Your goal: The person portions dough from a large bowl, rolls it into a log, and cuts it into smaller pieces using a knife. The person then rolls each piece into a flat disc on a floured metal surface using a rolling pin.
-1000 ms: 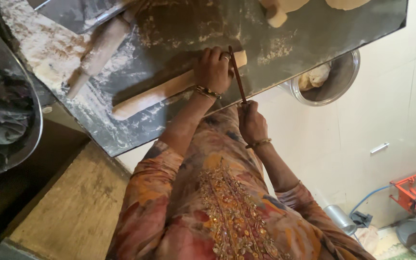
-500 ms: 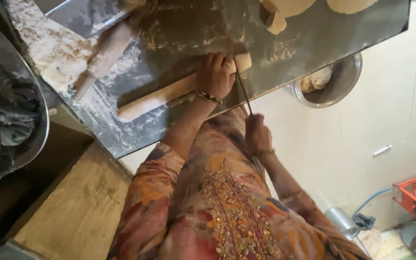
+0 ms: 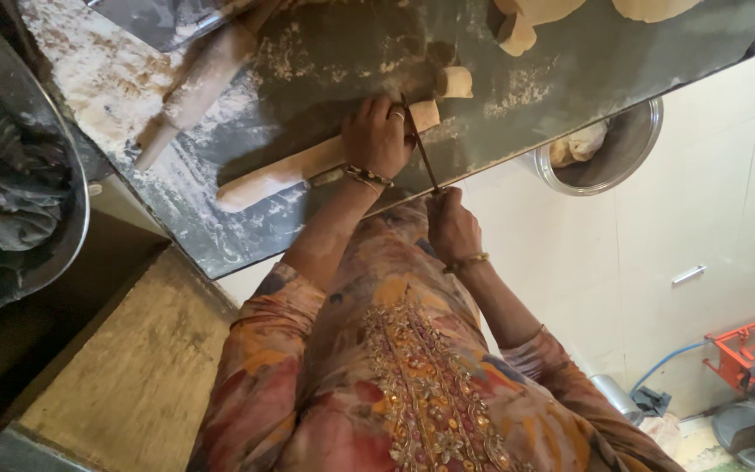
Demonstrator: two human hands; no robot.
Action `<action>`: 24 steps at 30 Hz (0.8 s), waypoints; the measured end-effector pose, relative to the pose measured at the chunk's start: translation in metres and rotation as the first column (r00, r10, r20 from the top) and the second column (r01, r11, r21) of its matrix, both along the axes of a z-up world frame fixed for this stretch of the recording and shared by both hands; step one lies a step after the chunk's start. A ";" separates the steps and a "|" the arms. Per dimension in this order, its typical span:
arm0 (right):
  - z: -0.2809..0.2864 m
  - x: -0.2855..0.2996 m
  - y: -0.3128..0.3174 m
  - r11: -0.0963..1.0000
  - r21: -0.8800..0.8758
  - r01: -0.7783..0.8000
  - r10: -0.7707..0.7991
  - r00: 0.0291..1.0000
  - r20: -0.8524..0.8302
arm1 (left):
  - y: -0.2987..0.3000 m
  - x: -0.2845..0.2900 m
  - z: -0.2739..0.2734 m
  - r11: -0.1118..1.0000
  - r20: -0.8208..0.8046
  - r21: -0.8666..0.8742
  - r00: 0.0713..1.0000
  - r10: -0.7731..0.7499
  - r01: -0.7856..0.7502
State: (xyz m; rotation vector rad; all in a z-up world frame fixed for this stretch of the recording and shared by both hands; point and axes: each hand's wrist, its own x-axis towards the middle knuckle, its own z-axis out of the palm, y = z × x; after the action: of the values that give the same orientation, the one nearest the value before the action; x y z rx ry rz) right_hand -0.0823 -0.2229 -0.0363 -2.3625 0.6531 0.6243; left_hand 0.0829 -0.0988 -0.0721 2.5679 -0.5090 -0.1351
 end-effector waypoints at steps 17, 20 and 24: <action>-0.009 -0.010 -0.008 0.998 -0.066 0.016 -0.012 0.998 0.068 | 0.034 -0.016 0.007 0.999 0.040 -0.031 0.999 -0.009 0.010; -0.009 -0.004 0.001 0.995 0.101 -0.017 -0.003 0.981 0.194 | 0.045 -0.014 0.009 1.000 0.034 -0.003 0.999 0.001 -0.001; 0.010 -0.012 0.020 0.982 0.157 -0.106 0.066 0.968 0.243 | 0.047 -0.010 0.006 1.000 -0.001 0.026 1.000 0.014 -0.014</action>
State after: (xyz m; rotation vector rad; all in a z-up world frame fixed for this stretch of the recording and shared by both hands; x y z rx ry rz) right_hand -0.0941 -0.2026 -0.0261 -2.2686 0.3780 0.4075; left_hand 0.0725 -0.0515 -0.0659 2.5958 -0.4921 -0.1385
